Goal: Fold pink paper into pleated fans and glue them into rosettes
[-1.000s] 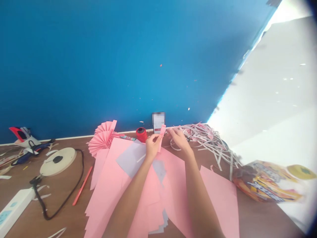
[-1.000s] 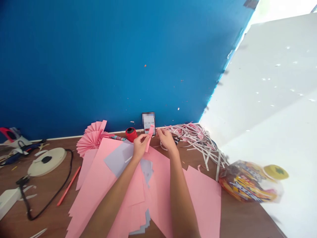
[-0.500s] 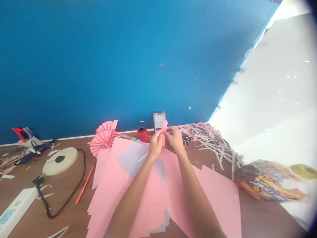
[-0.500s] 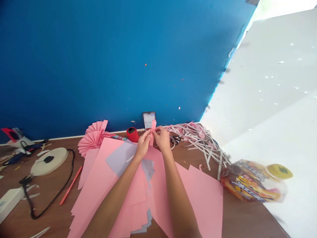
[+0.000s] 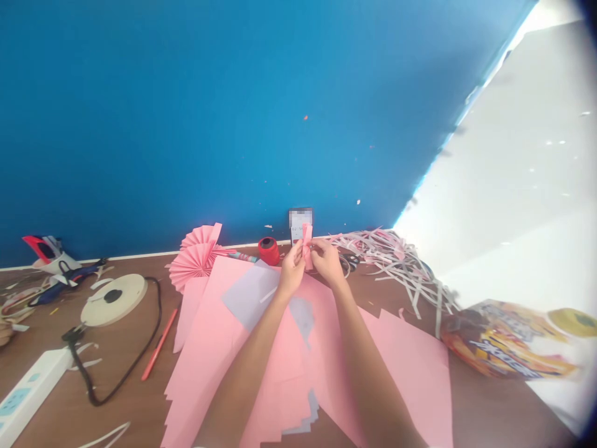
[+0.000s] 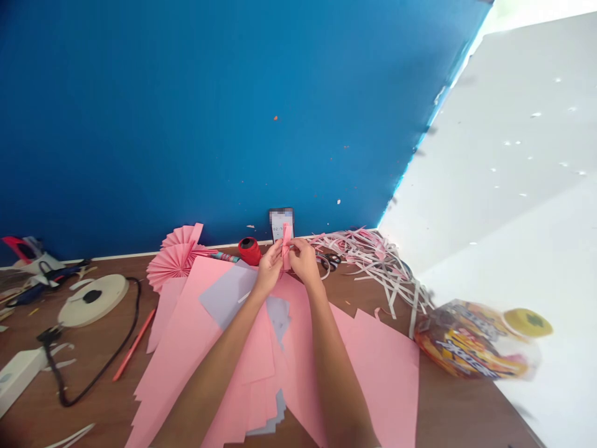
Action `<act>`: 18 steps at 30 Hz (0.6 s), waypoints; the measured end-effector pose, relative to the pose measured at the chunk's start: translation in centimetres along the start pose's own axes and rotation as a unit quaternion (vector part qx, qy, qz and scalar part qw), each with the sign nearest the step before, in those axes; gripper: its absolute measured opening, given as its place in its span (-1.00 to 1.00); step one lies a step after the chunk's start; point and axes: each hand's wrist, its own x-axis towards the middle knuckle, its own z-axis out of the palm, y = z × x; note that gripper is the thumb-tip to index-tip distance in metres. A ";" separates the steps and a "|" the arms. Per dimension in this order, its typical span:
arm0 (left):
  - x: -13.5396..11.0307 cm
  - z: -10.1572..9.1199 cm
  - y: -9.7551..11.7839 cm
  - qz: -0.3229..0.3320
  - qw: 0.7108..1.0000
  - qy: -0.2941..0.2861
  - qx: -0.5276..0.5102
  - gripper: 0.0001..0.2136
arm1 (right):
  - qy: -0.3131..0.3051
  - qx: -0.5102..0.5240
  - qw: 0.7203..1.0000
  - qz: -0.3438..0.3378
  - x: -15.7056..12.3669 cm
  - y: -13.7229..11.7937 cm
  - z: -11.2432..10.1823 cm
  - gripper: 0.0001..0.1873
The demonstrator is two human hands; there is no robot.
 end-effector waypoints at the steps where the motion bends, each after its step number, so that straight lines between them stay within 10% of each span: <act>1: 0.0 -0.1 0.0 -0.001 1.000 -0.006 -0.016 -0.45 | -0.008 0.009 1.000 -0.001 0.0 0.2 0.0 -0.58; 10: -0.1 -0.2 0.9 -0.005 0.994 -0.059 -0.088 -0.41 | -0.015 0.160 0.986 0.050 -0.5 0.3 -0.3 -0.77; 18: -0.7 -0.1 0.0 0.011 0.999 -0.044 -0.024 -0.35 | 0.118 0.214 0.965 0.098 0.1 0.3 -0.1 -0.77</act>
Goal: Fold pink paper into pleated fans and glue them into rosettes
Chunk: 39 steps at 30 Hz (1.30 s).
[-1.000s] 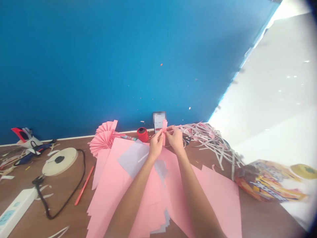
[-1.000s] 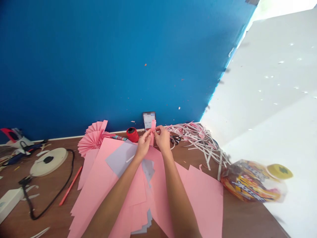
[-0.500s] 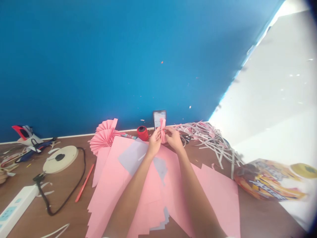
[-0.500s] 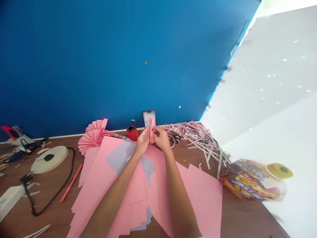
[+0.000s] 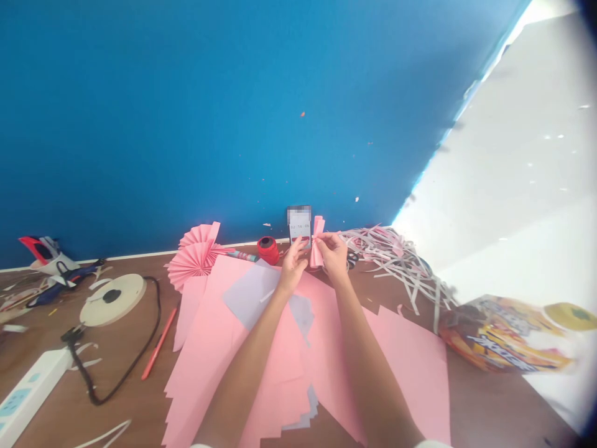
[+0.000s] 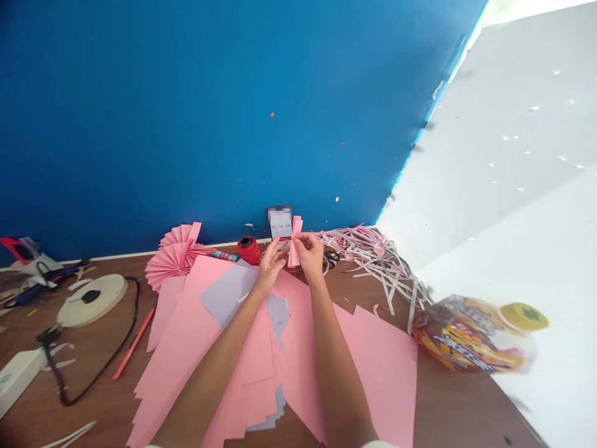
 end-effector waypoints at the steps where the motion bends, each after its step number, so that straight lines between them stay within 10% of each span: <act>1: 0.0 -0.3 -0.5 -0.006 1.000 0.011 0.017 -0.36 | 0.033 0.021 0.999 -0.002 0.2 -0.2 -0.2 -0.77; 5: 0.4 -2.7 -1.8 -0.060 0.986 0.078 0.138 -0.70 | 0.173 0.188 0.967 0.005 1.4 -1.6 -2.4 -0.72; 13: 0.8 -7.2 -0.5 0.018 0.938 0.190 0.288 -0.83 | 0.139 0.270 0.951 0.054 2.0 -2.8 -5.3 -0.76; 20: 0.1 -4.3 1.7 0.086 0.901 0.071 0.420 -0.77 | 0.010 0.243 0.960 0.137 0.8 -2.8 -1.7 -0.72; 26: -0.1 -1.9 3.9 0.060 0.964 0.036 0.256 -0.72 | -0.115 0.214 0.953 0.182 -0.2 -2.6 -0.4 -0.69; 39: -0.2 1.5 2.8 -0.017 0.991 0.090 0.096 -0.73 | -0.109 0.190 0.966 0.138 -0.6 -1.9 0.4 -0.71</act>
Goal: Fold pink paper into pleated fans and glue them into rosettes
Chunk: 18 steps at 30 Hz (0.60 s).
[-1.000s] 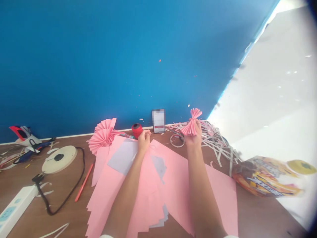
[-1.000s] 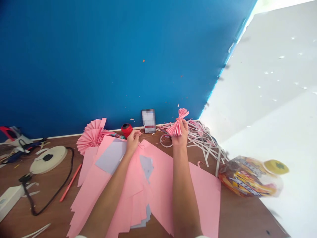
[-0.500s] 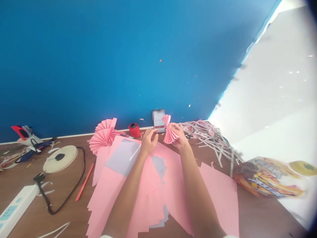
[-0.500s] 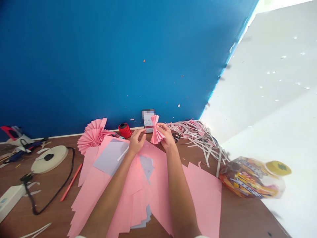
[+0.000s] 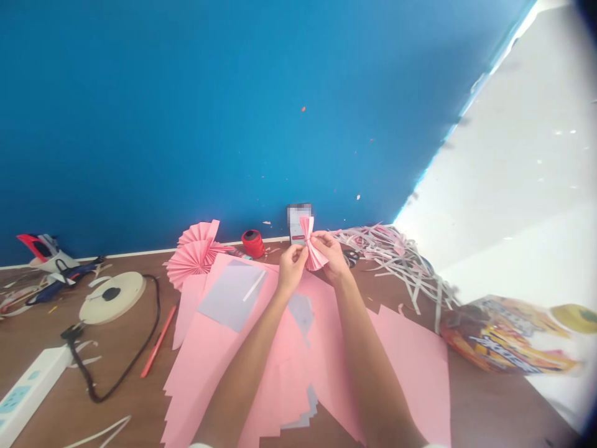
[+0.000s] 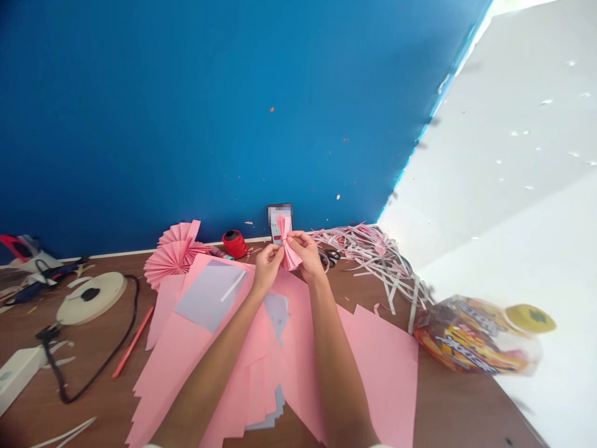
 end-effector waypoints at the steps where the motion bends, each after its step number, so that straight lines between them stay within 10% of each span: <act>1: 0.0 0.1 -0.1 -0.009 1.000 -0.015 -0.005 -0.72 | 0.006 0.002 1.000 -0.001 0.0 0.1 -0.1 -0.71; 18: 0.6 -0.3 -0.6 -0.072 0.983 0.083 -0.148 -0.61 | -0.101 -0.042 0.994 0.011 -0.4 -0.1 1.0 -0.72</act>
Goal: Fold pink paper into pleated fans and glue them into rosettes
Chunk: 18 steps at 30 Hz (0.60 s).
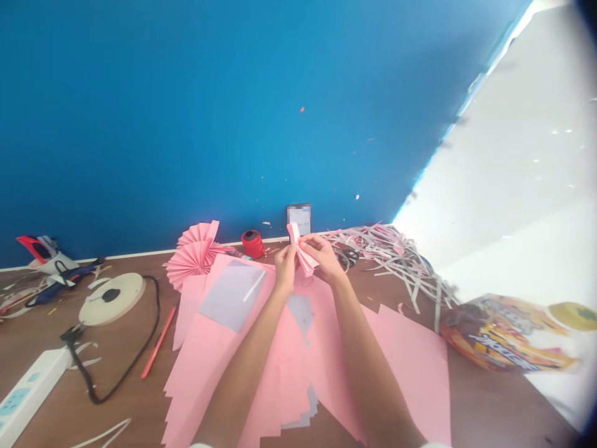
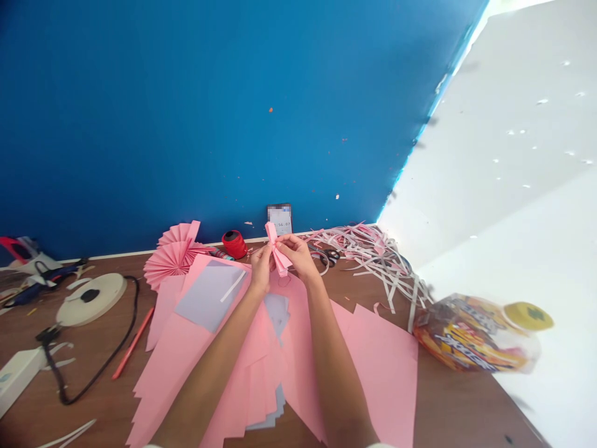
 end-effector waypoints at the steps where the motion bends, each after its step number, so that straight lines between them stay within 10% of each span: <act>1: 0.1 0.0 0.1 0.002 1.000 0.006 -0.002 -0.63 | -0.004 -0.009 1.000 0.004 0.1 0.0 0.1 -0.71; 9: 1.2 -0.7 0.6 -0.036 0.988 0.090 -0.117 -0.72 | -0.033 -0.055 0.994 0.083 -0.2 -0.6 0.0 -0.55; 15: 2.0 -1.8 1.0 -0.047 0.975 0.140 -0.169 -0.70 | -0.216 -0.136 0.956 0.142 -1.0 -0.7 -1.1 -0.56; 18: 2.9 -3.1 1.3 -0.049 0.962 0.187 -0.192 -0.75 | -0.095 -0.095 0.987 0.088 -0.5 0.1 -1.9 -0.61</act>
